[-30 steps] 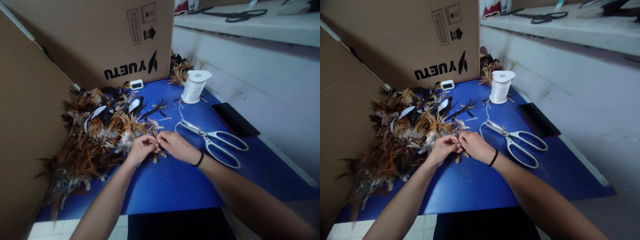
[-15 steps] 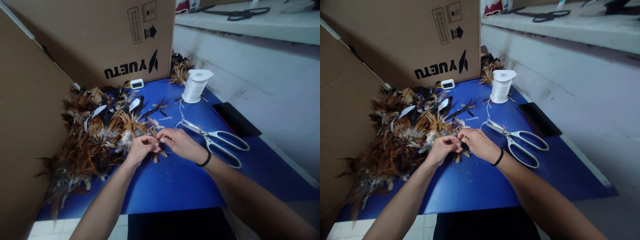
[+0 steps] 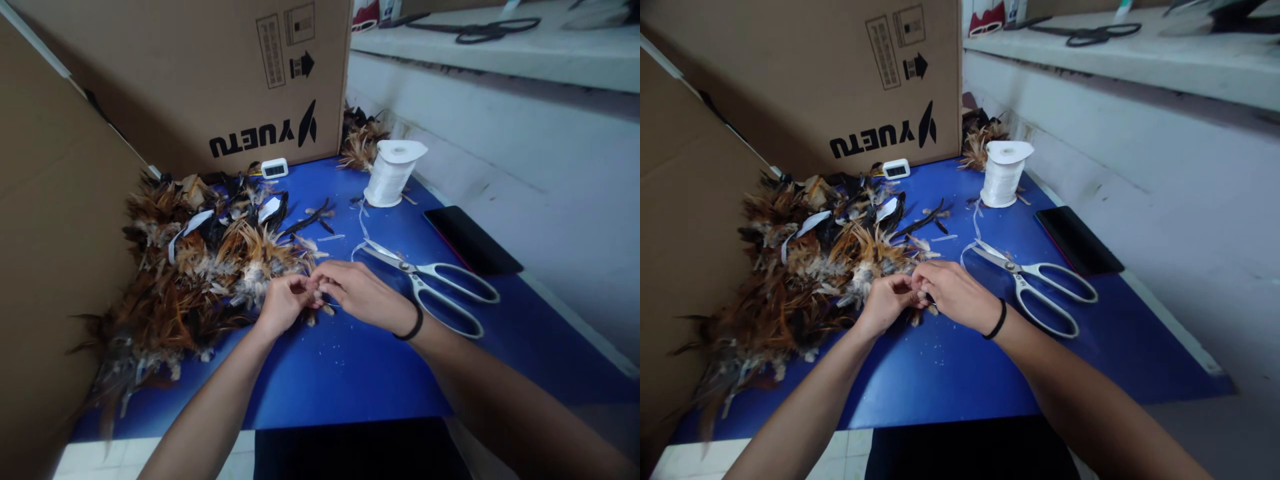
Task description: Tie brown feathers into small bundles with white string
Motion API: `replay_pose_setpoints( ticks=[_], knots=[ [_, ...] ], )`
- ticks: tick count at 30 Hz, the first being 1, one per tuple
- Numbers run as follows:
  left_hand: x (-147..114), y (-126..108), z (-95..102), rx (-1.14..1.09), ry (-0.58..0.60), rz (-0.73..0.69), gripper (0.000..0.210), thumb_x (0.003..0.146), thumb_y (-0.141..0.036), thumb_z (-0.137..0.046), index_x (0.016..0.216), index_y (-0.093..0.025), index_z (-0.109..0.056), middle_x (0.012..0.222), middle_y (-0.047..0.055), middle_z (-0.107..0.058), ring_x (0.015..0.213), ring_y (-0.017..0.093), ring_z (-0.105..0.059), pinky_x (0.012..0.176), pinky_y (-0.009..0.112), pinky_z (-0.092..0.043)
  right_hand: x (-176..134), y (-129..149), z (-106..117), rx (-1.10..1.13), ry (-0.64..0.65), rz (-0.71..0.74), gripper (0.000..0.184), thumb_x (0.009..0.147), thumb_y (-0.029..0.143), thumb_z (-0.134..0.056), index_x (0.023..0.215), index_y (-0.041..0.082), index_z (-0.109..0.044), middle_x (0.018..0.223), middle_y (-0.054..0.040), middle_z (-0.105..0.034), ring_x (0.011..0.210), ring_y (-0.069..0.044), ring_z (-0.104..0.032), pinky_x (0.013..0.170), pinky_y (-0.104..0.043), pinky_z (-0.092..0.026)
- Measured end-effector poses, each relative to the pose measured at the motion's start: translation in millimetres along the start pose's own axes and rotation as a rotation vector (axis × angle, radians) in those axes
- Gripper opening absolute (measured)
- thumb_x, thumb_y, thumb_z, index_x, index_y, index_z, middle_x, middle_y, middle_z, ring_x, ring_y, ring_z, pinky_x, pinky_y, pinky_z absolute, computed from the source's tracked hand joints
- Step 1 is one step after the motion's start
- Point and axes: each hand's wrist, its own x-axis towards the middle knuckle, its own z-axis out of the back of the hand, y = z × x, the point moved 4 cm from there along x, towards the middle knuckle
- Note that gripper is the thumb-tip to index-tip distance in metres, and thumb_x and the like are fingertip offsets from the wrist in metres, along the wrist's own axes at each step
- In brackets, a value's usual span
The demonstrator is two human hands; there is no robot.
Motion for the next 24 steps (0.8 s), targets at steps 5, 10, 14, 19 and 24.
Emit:
replay_pose_setpoints(
  ticks=[5,10,14,19,24],
  knots=[
    [0.7,3.3,0.7,0.142,0.006,-0.081,0.022,0.062,-0.029,-0.076,0.071,-0.013,-0.065,0.061,0.004,-0.068,0.055,0.017,-0.065,0.054,0.025,-0.054,-1.4,-2.4,-6.9,0.046,-0.01,-0.059,0.021,0.08,0.004,-0.044,0.084,0.019,-0.058,0.075,0.0012,-0.061,0.065,-0.01,-0.055,0.064,-0.022,-0.041],
    [-0.6,0.9,0.3,0.187,-0.022,-0.117,0.014,0.067,-0.026,-0.072,0.07,-0.014,-0.066,0.06,0.003,-0.068,0.054,0.016,-0.065,0.052,0.023,-0.052,-2.0,-4.9,-10.7,0.078,-0.083,-0.103,0.013,0.079,0.009,-0.05,0.081,0.019,-0.059,0.067,0.0025,-0.059,0.06,-0.009,-0.053,0.059,-0.021,-0.039],
    [-2.4,-4.9,-0.7,0.046,-0.029,-0.071,0.021,0.064,-0.03,-0.075,0.071,-0.013,-0.066,0.061,0.004,-0.068,0.055,0.016,-0.065,0.056,0.025,-0.054,-0.7,-13.8,-2.3,0.243,-0.134,-0.18,0.007,0.081,0.02,-0.053,0.081,0.019,-0.06,0.071,0.0014,-0.063,0.062,-0.01,-0.056,0.058,-0.022,-0.042],
    [-3.7,-11.0,-1.4,-0.065,-0.014,-0.062,0.023,0.062,-0.028,-0.077,0.071,-0.012,-0.063,0.06,0.004,-0.068,0.055,0.014,-0.065,0.058,0.024,-0.055,0.6,-19.7,4.4,0.163,-0.093,-0.165,0.016,0.082,0.018,-0.051,0.086,0.02,-0.066,0.08,0.0002,-0.068,0.068,-0.011,-0.058,0.063,-0.023,-0.042],
    [-3.8,-10.6,-1.4,-0.101,-0.003,-0.101,0.026,0.062,-0.03,-0.078,0.071,-0.011,-0.062,0.06,0.003,-0.067,0.056,0.015,-0.066,0.059,0.027,-0.057,-0.3,-15.9,2.7,0.117,-0.036,-0.141,0.018,0.081,0.015,-0.05,0.084,0.019,-0.068,0.077,0.0013,-0.067,0.062,-0.009,-0.055,0.057,-0.021,-0.038]
  ],
)
